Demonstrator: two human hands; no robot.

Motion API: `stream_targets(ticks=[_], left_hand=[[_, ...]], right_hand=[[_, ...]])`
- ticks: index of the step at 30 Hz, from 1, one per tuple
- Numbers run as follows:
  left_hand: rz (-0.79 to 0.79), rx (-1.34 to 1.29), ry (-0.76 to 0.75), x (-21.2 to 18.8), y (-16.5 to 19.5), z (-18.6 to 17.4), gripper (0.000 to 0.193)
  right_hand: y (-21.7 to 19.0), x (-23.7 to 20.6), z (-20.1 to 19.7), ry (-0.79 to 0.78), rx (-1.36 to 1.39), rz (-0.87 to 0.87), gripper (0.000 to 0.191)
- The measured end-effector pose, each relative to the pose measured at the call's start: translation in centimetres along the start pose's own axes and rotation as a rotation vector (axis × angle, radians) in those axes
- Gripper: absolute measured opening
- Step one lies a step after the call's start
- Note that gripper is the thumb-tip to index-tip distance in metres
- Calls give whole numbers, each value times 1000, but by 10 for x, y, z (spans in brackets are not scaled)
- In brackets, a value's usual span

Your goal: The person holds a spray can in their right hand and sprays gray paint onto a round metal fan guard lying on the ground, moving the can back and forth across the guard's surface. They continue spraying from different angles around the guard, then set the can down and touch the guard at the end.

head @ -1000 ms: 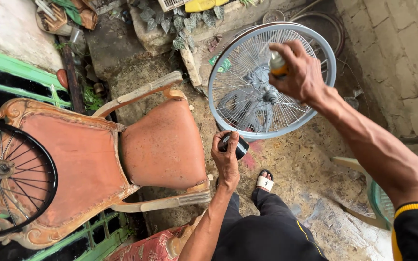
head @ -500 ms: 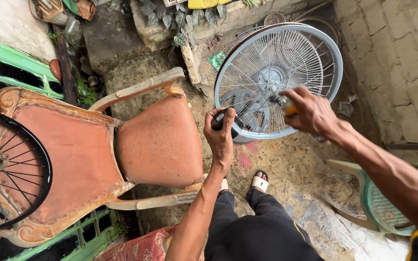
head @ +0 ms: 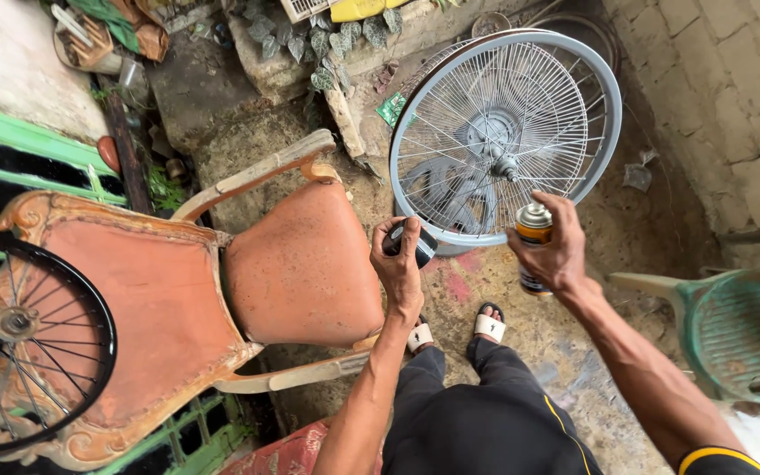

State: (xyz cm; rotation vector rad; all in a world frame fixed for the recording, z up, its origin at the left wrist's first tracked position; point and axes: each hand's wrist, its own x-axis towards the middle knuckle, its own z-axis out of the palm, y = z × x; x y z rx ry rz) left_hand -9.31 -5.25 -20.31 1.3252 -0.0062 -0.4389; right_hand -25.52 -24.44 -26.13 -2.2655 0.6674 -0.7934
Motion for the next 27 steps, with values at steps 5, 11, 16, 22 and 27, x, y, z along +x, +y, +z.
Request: stream_targets(ticks=[5,11,16,22,27], left_hand=[[8,3,-25,-3,8,-4,39],[-25,-9,-37,2,18,-24,41],[18,63,-69,7,16,-37,41],[-16,74,-82,7,20,-46,41],[-45,145,-39,11,22,-49,42]], right_hand=[[-20,4,28,206,-44,-28,73],[-43,22,67,278,-33,65,72],[-81,30,108,157,90,195,65],[-126,-10,129,179,133,75,70],[-94,-25,111,246,106,62,76]])
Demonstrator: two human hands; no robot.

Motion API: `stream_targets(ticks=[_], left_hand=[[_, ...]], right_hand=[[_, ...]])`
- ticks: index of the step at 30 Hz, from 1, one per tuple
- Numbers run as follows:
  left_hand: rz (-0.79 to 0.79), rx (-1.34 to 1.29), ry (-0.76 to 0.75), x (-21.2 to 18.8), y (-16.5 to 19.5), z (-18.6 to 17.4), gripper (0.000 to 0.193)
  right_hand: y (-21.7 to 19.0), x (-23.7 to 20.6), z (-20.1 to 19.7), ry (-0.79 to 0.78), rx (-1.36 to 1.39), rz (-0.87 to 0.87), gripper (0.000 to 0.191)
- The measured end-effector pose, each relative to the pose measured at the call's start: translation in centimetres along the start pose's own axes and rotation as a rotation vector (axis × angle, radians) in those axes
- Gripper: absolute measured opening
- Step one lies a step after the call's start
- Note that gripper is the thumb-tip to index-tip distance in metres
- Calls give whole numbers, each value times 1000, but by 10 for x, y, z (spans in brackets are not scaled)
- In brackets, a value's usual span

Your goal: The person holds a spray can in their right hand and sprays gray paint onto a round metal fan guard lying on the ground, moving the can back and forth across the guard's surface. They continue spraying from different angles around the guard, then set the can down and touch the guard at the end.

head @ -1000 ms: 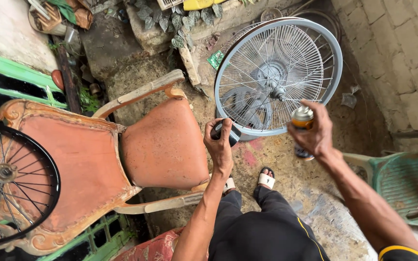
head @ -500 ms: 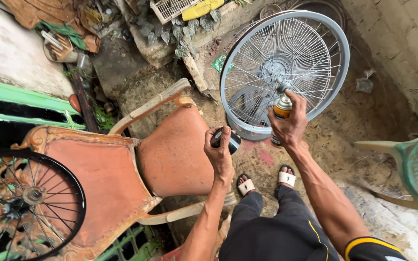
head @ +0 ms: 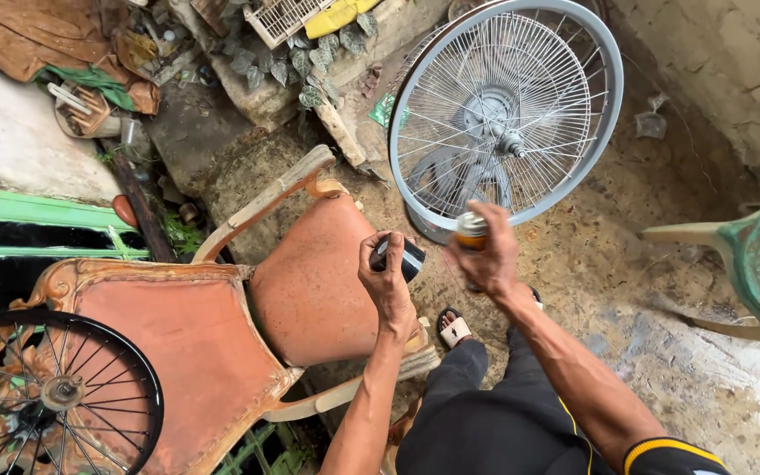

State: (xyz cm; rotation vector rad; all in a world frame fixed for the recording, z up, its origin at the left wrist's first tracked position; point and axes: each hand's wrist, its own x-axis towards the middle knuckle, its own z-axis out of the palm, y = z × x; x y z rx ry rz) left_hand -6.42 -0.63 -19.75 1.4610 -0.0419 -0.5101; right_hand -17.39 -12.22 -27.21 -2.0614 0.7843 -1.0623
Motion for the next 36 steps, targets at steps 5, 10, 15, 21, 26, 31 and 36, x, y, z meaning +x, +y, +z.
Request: stream_targets(ticks=[5,10,15,21,26,31,36], left_hand=[[22,-29,-49,-2,-6,-1,41],[4,-31,-85,-2,-9,-1,41],[-10,-20,-85,-3,-7,3,41],[3,-48,-127,-7,-8,3,42],[43,0,-131,-7,-18,10,41],[-12,-33,-150,-11,-23,20,42],[-16,-39,-158,-15,-21,31,41]], right_hand=[[44,14,-29,215,-101,-118,68],[64,20,-30,155,-44,59,60],[43,-17,5,-96,-230,11,64],[35,-58,-4,-170,-159,116,70],[62,-32,-31,-24,-157,2,72],[67,3,-60,26,-209,-58,73],[60,12,-66,24,-179,-74,75]])
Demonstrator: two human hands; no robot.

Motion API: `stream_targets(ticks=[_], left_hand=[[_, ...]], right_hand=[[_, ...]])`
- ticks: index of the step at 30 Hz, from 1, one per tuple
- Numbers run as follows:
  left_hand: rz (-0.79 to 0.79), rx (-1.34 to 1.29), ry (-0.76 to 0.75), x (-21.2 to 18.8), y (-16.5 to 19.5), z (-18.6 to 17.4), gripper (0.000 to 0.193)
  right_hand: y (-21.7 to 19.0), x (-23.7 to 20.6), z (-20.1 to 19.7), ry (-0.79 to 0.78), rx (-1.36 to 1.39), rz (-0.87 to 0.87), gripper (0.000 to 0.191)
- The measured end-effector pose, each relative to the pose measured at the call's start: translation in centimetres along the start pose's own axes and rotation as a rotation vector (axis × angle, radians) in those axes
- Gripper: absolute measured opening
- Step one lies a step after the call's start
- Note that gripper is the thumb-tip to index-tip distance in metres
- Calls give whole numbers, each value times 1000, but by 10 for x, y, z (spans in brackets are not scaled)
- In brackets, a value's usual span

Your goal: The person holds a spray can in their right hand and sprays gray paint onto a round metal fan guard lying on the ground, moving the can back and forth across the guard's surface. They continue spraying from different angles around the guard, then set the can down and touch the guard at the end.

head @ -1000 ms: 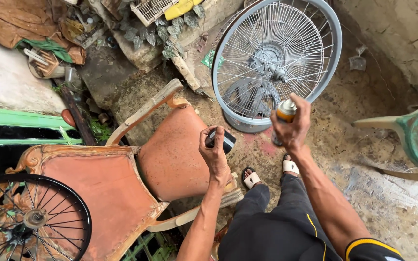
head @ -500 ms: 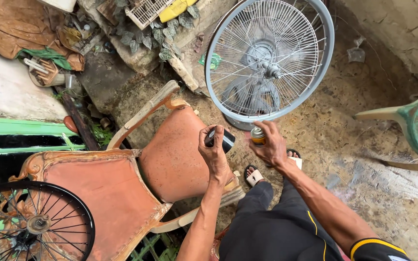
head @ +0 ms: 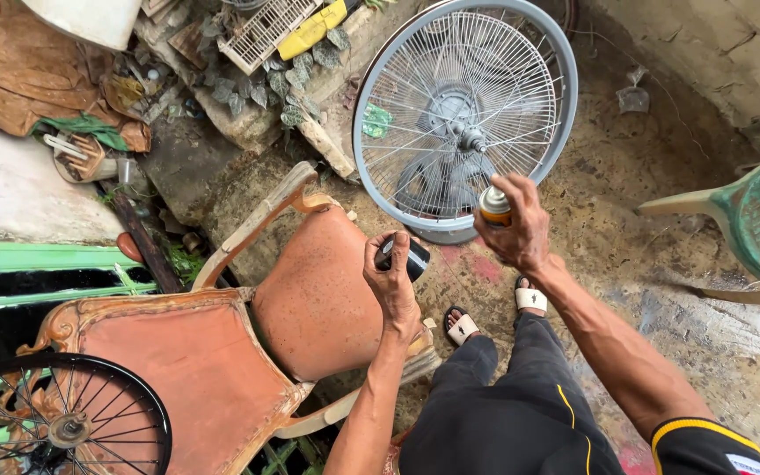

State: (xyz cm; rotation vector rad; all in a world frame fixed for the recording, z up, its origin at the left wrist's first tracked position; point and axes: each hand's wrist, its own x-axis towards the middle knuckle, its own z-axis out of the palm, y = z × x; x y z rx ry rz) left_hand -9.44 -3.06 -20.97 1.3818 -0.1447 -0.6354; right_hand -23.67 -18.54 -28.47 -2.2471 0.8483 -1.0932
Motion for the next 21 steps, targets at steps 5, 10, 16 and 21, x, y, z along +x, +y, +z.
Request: stream_targets(ticks=[5,10,16,21], left_hand=[[41,9,-30,-1,-1,12,37],[52,51,-43,-4,-6,29,36],[46,53,-48,-6,-4,46,35],[8,-57,-77,-8,-9,61,34]], right_hand=[[1,1,3,-8,25,10,77],[3,7,-2,-23,70,-25,70],[8,12,-20,-39,91,23,70],[22,22,-33,-58,60,9,70]])
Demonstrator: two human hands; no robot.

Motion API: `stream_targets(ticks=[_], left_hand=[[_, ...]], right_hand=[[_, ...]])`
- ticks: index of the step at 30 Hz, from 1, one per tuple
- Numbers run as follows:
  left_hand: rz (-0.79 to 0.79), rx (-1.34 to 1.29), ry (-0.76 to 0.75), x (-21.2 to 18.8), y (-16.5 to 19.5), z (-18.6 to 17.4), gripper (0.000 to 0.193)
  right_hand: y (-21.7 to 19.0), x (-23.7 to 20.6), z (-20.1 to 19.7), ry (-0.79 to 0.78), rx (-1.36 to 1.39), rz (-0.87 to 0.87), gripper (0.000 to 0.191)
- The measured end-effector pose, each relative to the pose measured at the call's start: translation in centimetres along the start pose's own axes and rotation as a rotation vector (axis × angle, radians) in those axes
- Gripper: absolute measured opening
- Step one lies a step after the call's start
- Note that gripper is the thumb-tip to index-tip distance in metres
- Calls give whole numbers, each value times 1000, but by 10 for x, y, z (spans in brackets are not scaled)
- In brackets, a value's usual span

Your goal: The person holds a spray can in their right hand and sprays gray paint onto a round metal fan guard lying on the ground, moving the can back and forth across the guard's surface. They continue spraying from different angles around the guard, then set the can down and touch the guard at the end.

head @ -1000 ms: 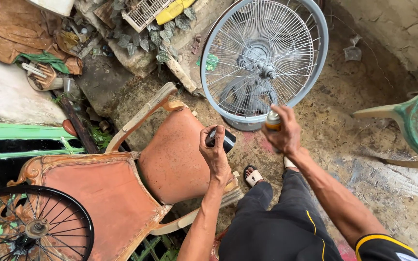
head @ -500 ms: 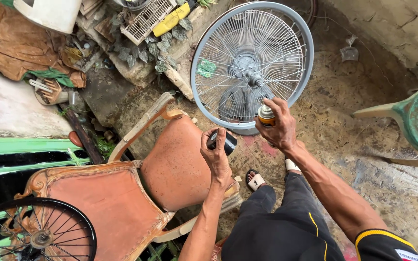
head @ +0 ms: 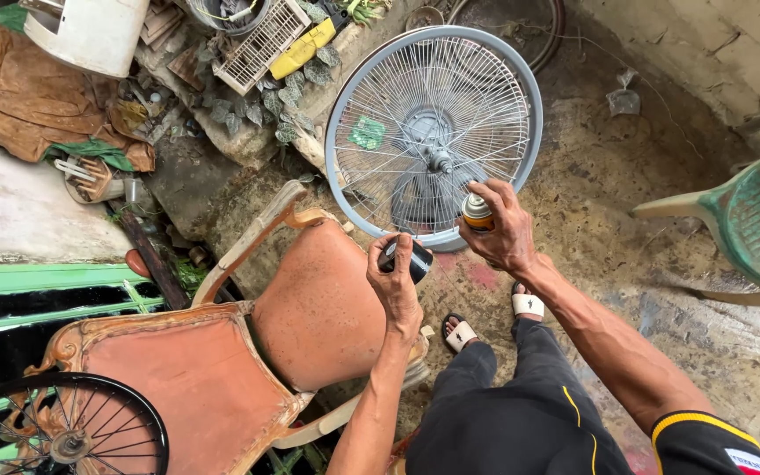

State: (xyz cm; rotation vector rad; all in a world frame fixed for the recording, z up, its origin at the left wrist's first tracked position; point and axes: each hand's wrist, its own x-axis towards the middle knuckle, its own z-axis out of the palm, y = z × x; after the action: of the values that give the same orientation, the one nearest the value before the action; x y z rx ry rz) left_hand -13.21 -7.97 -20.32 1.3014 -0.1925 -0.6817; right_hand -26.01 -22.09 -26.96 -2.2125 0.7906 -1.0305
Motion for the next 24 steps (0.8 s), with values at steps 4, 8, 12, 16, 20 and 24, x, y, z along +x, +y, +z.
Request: stream_targets(ticks=[4,8,12,16,20,24], left_hand=[[31,27,15,-2,-4,10,33],[35,-6,30,-3,-4,18,34],[30,-7,56,-6,-3,25,35],[61,-4,83,-8,-4,30,36],[75,42,130,-11,-3,34,39],[60,20,142,-13,-3,39,41]], right_hand=[[4,6,-7,-10,-23,-38,70],[0,6,-12,-72,29,-22,70],[-2,7,-18,-105,58,-28,68],[5,14,-24,-85,45,-43,68],[17,11,-27,-114,75,-59,70],[26,-9,-28,-218,117,-35,73]])
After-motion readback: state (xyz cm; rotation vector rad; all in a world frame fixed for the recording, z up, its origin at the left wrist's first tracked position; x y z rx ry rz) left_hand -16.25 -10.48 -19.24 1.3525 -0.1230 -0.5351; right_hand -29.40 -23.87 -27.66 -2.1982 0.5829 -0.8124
